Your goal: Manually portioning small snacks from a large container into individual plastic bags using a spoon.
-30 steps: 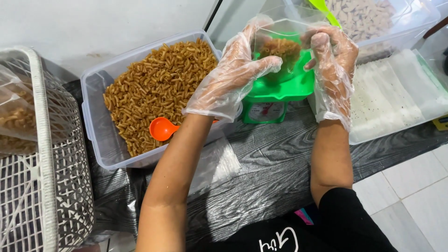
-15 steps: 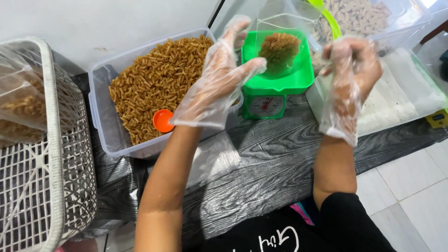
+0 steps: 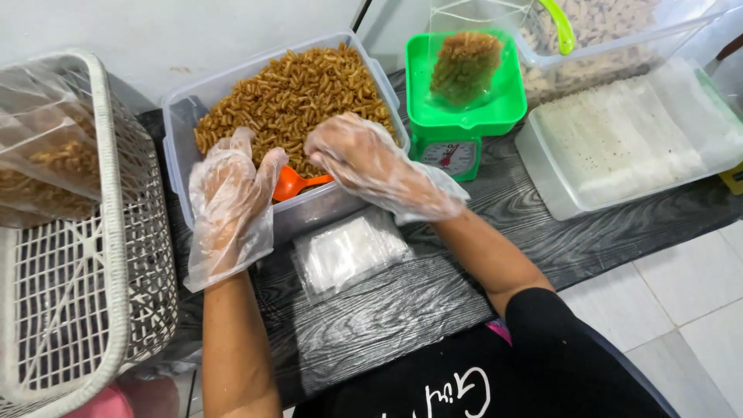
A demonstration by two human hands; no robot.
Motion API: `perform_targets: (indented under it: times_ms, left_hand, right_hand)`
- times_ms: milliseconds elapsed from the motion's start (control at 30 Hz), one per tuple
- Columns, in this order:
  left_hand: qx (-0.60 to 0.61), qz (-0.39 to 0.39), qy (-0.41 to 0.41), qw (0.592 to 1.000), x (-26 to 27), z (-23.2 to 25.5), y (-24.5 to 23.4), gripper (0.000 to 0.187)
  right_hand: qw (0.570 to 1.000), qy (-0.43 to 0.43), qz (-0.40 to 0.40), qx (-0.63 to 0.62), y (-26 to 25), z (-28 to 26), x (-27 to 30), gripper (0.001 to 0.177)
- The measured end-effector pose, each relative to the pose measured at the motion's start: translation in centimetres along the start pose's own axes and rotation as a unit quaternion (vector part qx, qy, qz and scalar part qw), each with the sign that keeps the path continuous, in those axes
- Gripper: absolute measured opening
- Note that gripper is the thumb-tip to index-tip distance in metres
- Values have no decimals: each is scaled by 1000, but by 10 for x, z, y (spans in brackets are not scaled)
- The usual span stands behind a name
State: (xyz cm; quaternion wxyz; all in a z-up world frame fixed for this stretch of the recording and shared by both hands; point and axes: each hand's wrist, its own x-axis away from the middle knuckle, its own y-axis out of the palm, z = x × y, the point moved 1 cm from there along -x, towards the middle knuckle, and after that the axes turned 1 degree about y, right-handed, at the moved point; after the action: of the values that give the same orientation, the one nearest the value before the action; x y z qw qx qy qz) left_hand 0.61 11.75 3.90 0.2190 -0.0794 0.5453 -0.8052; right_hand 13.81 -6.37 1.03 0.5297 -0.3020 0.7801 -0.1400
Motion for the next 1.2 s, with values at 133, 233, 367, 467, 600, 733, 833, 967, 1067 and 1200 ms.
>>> perform_targets:
  times_ms: [133, 233, 367, 467, 600, 733, 833, 967, 1067, 1200]
  left_hand:
    - [-56, -39, -14, 998, -2, -6, 4, 74]
    - [-27, -34, -11, 999, 6, 9, -8, 77]
    - [17, -29, 9, 999, 18, 18, -18, 75]
    - [1, -8, 36, 999, 15, 4, -7, 70]
    - [-141, 45, -25, 989, 45, 63, -37, 55]
    - [24, -45, -44, 998, 18, 20, -18, 72]
    - [-6, -71, -52, 996, 7, 1, -4, 70]
    - [46, -80, -28, 995, 17, 14, -19, 72]
    - [37, -81, -18, 996, 14, 11, -14, 68]
    - [26, -73, -13, 997, 18, 19, -17, 65]
  right_hand:
    - [972, 167, -164, -23, 13, 14, -15, 10]
    - [938, 213, -271, -18, 14, 28, -19, 25]
    - [927, 204, -313, 24, 19, 38, -14, 34]
    - [928, 207, -306, 38, 18, 39, -13, 30]
    - [930, 201, -304, 49, 23, 38, -17, 26]
    - [932, 202, -295, 64, 26, 39, -18, 21]
    - [932, 205, -289, 73, 27, 40, -17, 18]
    - [934, 210, -273, 90, 22, 43, -17, 13]
    - [941, 236, -217, 109, 5, 18, -21, 18]
    - [959, 194, -188, 88, 19, 34, -19, 18]
